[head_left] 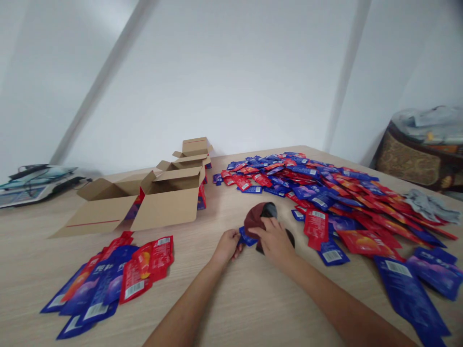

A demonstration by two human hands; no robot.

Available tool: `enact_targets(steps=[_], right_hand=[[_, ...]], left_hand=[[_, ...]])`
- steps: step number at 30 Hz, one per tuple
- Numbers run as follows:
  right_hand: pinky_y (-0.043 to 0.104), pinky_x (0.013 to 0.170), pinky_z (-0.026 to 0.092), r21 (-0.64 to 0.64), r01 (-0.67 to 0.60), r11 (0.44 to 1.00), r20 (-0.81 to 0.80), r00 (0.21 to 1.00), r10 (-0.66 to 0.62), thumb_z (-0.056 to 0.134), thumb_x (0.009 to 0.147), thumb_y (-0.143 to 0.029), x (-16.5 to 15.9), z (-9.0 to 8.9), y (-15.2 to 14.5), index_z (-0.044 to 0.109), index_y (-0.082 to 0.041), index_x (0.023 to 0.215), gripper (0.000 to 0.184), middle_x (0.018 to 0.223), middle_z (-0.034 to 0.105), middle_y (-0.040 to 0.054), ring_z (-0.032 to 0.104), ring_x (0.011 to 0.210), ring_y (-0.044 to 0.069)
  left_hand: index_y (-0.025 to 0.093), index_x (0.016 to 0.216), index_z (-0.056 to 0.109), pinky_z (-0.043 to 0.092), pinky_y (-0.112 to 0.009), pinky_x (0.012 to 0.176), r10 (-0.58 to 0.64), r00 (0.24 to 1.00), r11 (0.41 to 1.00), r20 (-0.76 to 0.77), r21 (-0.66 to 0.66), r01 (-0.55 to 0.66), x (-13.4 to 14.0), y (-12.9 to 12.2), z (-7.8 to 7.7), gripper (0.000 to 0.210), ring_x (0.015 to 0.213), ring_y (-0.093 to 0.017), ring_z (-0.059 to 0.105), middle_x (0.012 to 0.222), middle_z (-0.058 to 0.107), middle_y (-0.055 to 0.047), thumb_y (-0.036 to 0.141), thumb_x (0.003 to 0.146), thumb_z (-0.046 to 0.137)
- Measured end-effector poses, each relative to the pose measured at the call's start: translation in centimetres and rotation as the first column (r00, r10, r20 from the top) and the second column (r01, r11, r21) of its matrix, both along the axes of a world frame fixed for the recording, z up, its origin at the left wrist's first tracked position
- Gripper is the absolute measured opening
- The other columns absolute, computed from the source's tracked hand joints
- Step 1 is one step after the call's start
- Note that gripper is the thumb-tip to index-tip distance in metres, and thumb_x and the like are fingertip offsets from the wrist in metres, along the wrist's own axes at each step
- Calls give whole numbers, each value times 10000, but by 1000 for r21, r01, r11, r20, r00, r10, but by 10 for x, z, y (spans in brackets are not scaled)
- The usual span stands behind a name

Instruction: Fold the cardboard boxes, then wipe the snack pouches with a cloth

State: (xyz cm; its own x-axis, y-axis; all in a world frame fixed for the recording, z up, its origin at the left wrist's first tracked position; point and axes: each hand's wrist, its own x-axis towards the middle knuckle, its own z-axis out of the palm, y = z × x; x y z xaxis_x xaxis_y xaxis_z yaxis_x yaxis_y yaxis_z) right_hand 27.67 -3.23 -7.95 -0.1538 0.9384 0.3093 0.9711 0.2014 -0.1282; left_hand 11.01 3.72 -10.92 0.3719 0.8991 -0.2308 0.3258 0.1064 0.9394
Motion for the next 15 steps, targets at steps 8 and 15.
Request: enact_targets(steps=[8,15], right_hand=[[347,817,290,-132,75,988,-88,992,-87,436,834,-155,26,-3,14,723,-303,854,323,1054,547,44,418,1009,217],[352,869,279,-11,-135,991,-99,986,133,485,829,-191,5,6,-3,696,-342,940,282,1103,526,22,402,1030,206]], left_hand=[[190,714,436,154,-147,275,11,1000,999,-17,-32,-12,-1,5,-2,181,240,-31,279,423,414,104,351,794,420],[181,742,460,167,-146,283,37,999,999,4,-28,-37,-2,4,-1,217,239,-34,289,393,405,103,390,792,422]])
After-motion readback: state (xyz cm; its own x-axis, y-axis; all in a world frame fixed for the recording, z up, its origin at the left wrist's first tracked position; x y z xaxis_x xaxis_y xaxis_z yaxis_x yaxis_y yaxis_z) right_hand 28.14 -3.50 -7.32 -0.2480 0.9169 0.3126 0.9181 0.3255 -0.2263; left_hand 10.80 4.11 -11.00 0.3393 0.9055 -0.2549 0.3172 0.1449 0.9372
